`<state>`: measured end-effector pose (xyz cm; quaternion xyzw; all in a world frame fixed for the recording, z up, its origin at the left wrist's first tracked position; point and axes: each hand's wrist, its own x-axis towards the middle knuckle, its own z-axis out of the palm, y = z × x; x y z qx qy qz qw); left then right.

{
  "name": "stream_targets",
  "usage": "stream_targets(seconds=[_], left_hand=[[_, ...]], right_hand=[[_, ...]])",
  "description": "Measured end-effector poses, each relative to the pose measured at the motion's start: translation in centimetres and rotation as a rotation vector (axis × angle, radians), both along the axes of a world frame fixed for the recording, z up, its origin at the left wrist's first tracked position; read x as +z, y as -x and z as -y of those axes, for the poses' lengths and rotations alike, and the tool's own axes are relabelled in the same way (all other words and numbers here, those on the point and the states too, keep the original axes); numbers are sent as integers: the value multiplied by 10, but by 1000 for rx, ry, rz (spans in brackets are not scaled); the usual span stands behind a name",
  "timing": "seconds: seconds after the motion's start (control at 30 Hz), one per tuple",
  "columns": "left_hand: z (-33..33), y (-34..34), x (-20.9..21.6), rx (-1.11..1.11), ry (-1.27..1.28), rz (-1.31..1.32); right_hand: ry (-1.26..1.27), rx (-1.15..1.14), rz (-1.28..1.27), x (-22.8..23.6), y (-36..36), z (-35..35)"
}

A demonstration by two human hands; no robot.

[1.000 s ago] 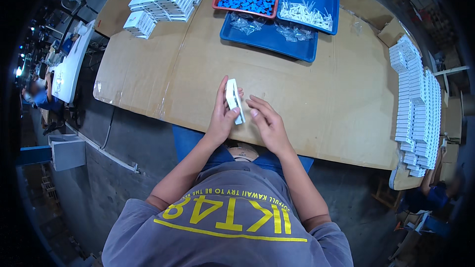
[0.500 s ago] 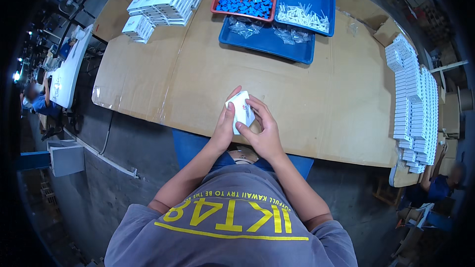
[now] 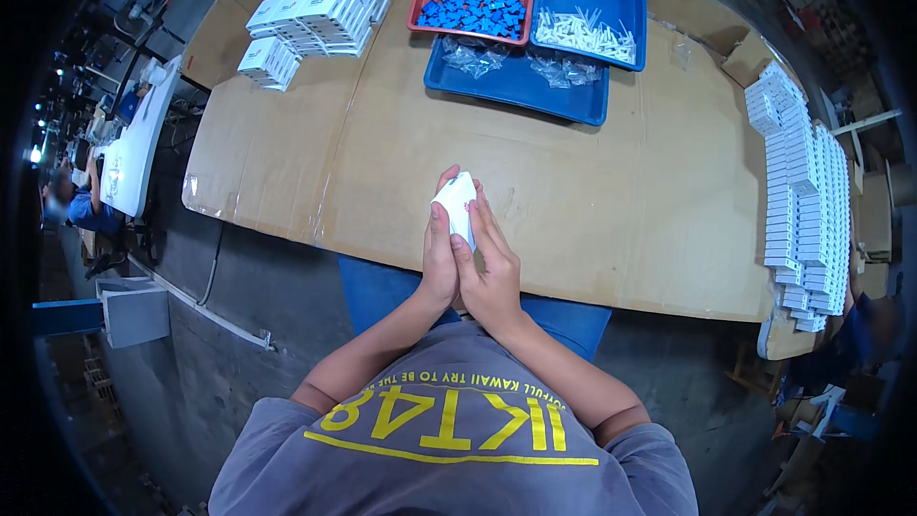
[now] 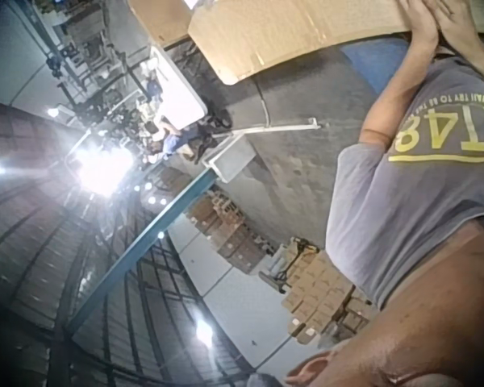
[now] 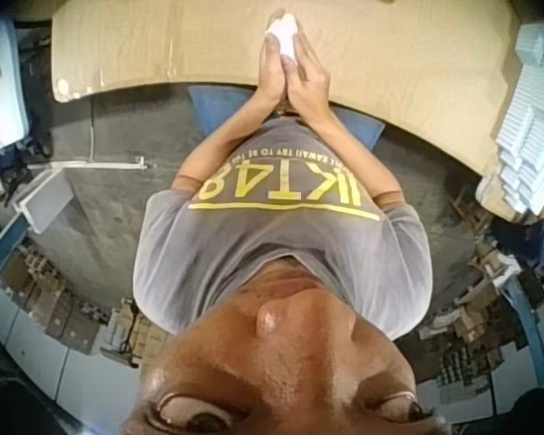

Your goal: The person assembles small white plastic components and blue pins onto a circuit plate by hand.

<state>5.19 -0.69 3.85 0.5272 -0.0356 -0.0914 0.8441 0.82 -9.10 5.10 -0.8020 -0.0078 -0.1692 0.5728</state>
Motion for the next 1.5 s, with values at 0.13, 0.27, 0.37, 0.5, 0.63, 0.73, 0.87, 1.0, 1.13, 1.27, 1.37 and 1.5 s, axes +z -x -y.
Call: stream_targets(seconds=[0.13,0.27,0.37,0.5,0.63,0.73,0.87,1.0,1.13,1.27,1.37,1.5], left_hand=[[-1,3,-1,-33,67,-7],[-1,3,3,-23,135,-24],[0,4,4,-16,123,-18],[3,3,1,-35,159,-5],[3,5,-1,-9,136,-58],[1,6,-6,17,163,-149],[-2,6,-22,-9,158,-171],[3,-1,-14,-26,47,-27],[-6,-7,-21,2,-66,171],[-18,-5,-13,-62,-337,316],[-20,-8,-27,-112,-392,437],[-14,-4,-17,18,-394,343]], right_hand=[[17,3,23,2,3,-1],[51,-11,94,-3,2,-4],[64,-29,104,-6,4,-4],[66,-52,105,-7,4,-5],[29,-64,85,-14,3,-4],[-30,-45,19,-17,3,-5],[-78,-22,-84,-21,5,-3],[-232,20,-73,-18,0,3],[-454,-66,-227,-18,-7,14],[-922,61,-666,18,-10,30],[-748,88,-665,19,-10,30],[-730,103,-495,14,-7,19]])
